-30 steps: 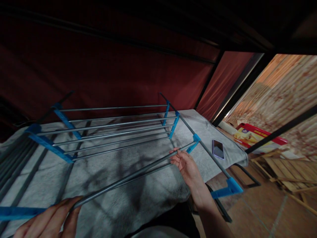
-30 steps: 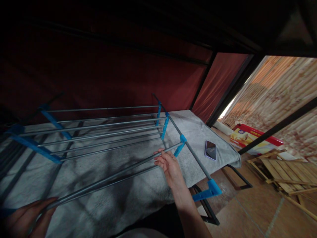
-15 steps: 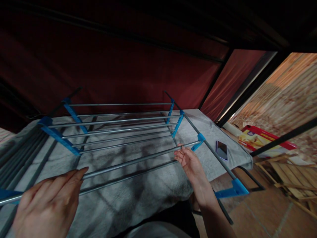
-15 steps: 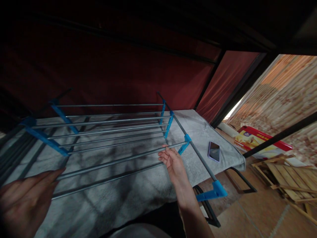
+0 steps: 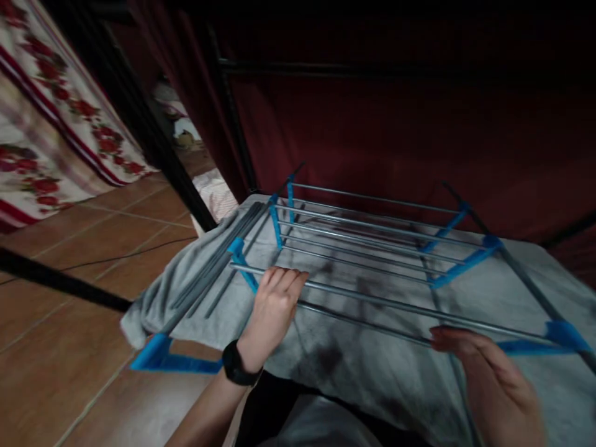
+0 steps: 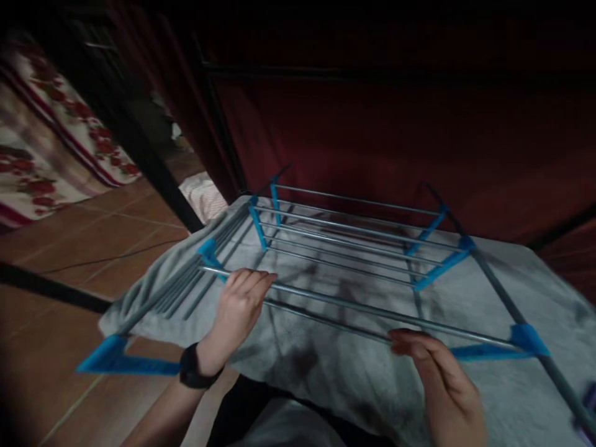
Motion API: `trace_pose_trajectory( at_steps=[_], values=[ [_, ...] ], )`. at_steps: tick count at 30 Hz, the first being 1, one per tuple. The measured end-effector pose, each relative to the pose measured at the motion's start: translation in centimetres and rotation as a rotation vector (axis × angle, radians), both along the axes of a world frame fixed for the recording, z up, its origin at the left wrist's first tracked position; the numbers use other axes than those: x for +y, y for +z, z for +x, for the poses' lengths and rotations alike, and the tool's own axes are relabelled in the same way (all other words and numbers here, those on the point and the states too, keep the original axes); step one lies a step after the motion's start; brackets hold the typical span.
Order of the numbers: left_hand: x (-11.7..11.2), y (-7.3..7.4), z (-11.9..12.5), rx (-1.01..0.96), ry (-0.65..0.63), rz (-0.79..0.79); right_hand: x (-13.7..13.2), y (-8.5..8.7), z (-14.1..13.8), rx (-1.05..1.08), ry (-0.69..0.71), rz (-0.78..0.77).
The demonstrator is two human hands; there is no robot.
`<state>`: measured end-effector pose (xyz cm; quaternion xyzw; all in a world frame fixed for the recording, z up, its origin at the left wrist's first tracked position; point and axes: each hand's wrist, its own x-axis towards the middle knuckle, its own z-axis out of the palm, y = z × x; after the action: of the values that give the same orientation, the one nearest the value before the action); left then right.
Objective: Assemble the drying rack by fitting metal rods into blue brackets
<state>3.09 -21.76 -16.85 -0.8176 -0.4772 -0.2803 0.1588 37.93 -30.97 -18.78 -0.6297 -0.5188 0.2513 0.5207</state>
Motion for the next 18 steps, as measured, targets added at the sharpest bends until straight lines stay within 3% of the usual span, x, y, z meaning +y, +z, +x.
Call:
trace_pose_trajectory(
  at_steps=[2,5,9,13,18],
  values=[
    [-0.3,-0.1,0.1,0.005,0.018,-0.037,0.4,0.2,-0.1,-0.348,0.031,0.159],
    [-0.8,-0.1,0.3,0.006,0.031,-0.084,2.2,0.1,-0.7,-0.771,0.206,0.41],
    [-0.8,0.1,0.5,-0.004,0.024,-0.103,4.8,-0.3,-1.1,-1.141,0.302,0.529],
    [-0.4,0.6,0.7,-0.011,0.036,-0.141,6.1,-0.4,-0.4,-1.312,0.284,0.526],
    [-0.1,0.9,0.8,-0.063,0.039,-0.132,6.5,-0.3,0.3,-1.291,0.3,0.535]
  ],
)
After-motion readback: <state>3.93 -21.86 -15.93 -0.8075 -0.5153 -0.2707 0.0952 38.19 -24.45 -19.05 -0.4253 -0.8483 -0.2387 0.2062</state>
